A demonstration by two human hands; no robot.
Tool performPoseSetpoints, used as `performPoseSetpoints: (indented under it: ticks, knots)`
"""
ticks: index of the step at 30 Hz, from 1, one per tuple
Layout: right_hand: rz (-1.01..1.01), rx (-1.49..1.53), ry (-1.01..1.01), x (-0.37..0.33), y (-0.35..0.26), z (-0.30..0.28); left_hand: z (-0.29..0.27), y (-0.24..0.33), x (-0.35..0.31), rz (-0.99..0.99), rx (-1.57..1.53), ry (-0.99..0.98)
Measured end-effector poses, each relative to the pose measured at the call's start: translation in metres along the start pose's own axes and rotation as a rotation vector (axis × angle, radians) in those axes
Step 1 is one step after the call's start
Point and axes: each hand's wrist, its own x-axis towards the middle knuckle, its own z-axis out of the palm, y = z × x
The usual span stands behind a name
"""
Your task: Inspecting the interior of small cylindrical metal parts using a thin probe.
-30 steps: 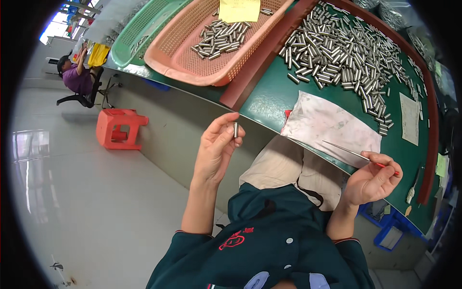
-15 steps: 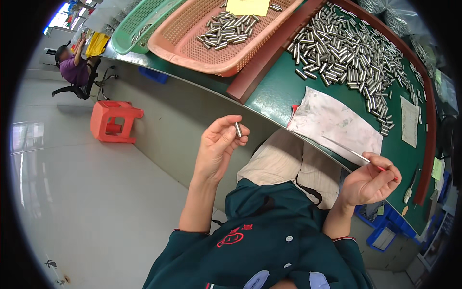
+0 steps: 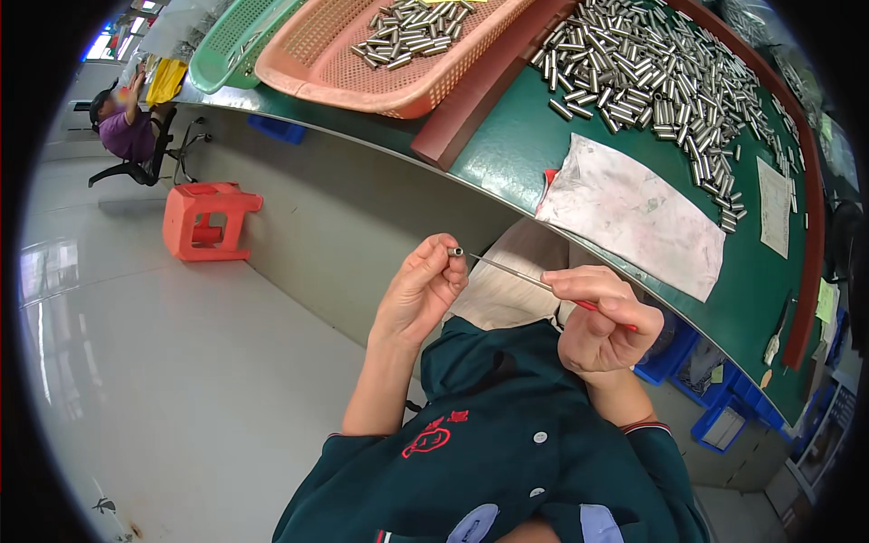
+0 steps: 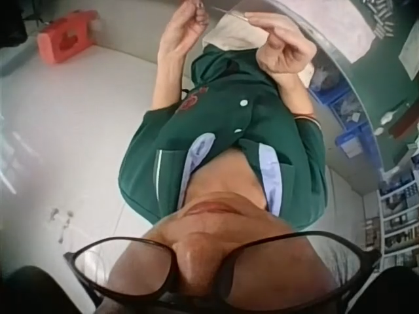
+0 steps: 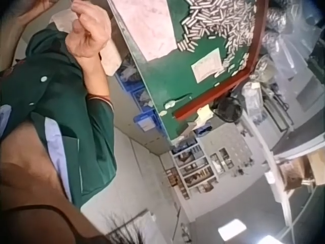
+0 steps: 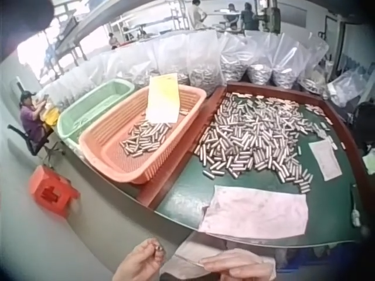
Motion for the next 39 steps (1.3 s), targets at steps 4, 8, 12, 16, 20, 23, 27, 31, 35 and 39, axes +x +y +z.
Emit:
performPoseSetpoints:
  ticks: [4, 8, 12, 16, 20, 23, 27, 31, 35, 39]
  knots:
    - [0.021, 0.02, -0.002, -0.002, 0.001, 0.002, -0.002, -0.002, -0.002, 0.01, 0.024, 0.028]
    - [0.024, 0.001, -0.021, -0.001, -0.001, 0.0, 0.001, -0.003, -0.003, 0.04, 0.075, 0.068]
    - [0.016, -0.022, -0.042, -0.003, -0.001, 0.001, 0.002, -0.004, -0.005, 0.102, 0.152, 0.12]
    - [0.01, -0.049, -0.071, -0.004, -0.001, 0.001, 0.004, -0.005, -0.006, 0.138, 0.213, 0.141]
    - [-0.009, -0.062, -0.083, -0.004, 0.001, 0.001, 0.006, -0.004, -0.007, 0.168, 0.253, 0.147]
    - [-0.029, -0.06, -0.065, -0.005, 0.003, 0.003, 0.009, -0.004, -0.007, 0.183, 0.299, 0.162]
    - [-0.009, -0.17, -0.239, 0.002, -0.002, 0.004, 0.01, -0.008, -0.009, 0.275, 0.429, 0.22]
    - [-0.051, -0.185, -0.267, -0.005, 0.002, 0.012, 0.011, -0.013, -0.01, 0.344, 0.465, 0.267]
    - [-0.083, -0.157, -0.227, -0.01, 0.005, 0.014, 0.01, -0.014, -0.011, 0.403, 0.454, 0.313]
    - [-0.047, -0.219, -0.335, -0.006, -0.002, 0.014, 0.006, -0.012, -0.011, 0.477, 0.371, 0.345]
